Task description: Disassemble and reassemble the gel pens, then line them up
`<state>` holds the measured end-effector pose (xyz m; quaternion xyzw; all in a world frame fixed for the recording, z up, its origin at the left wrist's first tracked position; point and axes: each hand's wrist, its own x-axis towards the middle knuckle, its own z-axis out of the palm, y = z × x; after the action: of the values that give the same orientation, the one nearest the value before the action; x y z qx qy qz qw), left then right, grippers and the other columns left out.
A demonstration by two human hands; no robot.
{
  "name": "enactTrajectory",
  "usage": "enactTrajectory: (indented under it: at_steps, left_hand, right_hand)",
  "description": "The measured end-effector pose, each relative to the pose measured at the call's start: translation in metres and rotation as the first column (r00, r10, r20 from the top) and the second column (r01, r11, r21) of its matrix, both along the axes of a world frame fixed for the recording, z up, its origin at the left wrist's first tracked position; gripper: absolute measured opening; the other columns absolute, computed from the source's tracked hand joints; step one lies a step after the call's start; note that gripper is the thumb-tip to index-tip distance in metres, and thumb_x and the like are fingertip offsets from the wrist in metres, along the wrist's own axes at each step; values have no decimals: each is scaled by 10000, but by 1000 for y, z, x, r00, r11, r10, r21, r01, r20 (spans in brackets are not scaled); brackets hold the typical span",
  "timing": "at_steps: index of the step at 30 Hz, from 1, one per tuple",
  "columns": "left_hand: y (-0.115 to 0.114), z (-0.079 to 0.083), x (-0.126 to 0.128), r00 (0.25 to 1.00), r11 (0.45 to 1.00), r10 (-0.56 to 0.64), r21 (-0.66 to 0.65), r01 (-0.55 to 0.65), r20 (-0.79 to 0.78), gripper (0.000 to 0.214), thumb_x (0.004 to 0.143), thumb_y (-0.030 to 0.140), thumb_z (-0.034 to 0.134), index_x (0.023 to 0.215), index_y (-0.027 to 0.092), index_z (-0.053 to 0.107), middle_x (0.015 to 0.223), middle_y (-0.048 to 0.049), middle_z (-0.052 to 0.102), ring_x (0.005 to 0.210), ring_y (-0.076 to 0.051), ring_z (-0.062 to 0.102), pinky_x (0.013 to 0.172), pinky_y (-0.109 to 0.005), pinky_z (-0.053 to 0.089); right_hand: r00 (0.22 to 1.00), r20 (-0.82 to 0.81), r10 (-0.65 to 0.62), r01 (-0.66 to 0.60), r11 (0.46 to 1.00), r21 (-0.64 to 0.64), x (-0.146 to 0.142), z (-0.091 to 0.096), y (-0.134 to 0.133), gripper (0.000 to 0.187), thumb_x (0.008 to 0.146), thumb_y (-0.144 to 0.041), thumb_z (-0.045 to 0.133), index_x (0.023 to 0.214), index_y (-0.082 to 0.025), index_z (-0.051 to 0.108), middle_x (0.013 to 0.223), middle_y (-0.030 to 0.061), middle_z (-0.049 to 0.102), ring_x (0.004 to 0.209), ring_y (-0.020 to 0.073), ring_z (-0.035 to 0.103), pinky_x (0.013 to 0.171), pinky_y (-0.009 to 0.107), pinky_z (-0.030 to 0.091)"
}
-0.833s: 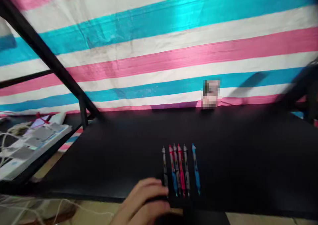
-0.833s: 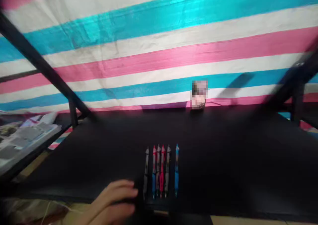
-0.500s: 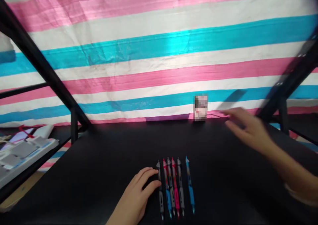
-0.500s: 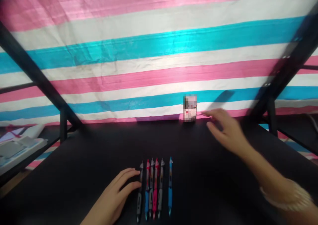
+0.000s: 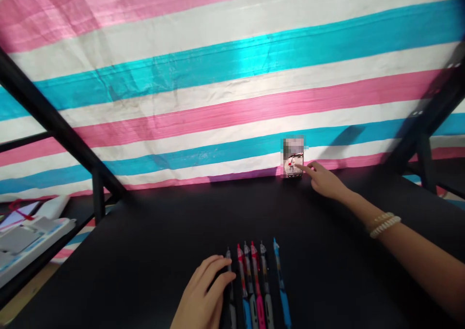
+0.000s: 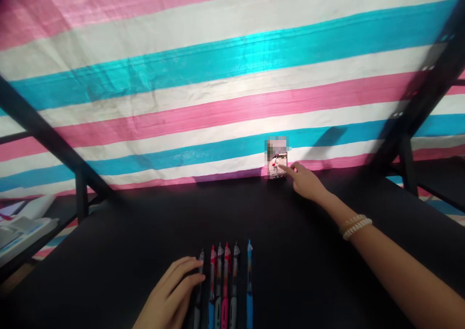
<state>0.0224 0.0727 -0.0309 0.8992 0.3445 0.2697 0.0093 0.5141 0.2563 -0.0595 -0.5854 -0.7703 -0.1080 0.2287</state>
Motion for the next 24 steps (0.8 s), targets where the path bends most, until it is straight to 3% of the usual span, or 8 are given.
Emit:
enactTrajectory:
  at_steps: [4,6,17,24]
  left_hand:
    - [-1,-4,-1,999,1000,28,-12,-28,-19,419,949,5,469,1196,251,701,1297,-110,745,1278,-256,688,1004,-364,633]
    - [-1,-6,-1,999,998,53,-26,-53,-12,422,960,3,463,1187,260,710,1322,-113,733,1305,-258,669,997,-365,633]
    - [5,-13,-2,999,999,33,-15,-33,-21,394,989,55,486,1121,289,774,1351,-96,717,1332,-245,634,992,-363,620]
    - [1,-8,0,998,996,57,-69,-58,-16,406,943,12,487,1090,274,759,1328,-103,730,1330,-256,638,1005,-398,610]
  right_hand:
    - [1000,2,-29,29,999,30,6,5,-3,738,905,-48,496,1618,-200,386,1143,122,598,870,252,682,740,379,593]
    - [1000,17,-17,16,999,31,6,4,-8,803,849,-25,478,1623,-225,404,1138,121,591,843,254,681,722,368,591]
    - [993,87,82,-86,995,43,4,-13,-10,733,828,-5,452,1508,-238,599,1011,107,585,887,284,647,844,432,582]
    - [993,87,75,-79,996,50,9,-16,-7,789,815,-13,467,1556,-272,544,1053,107,575,888,278,645,838,427,581]
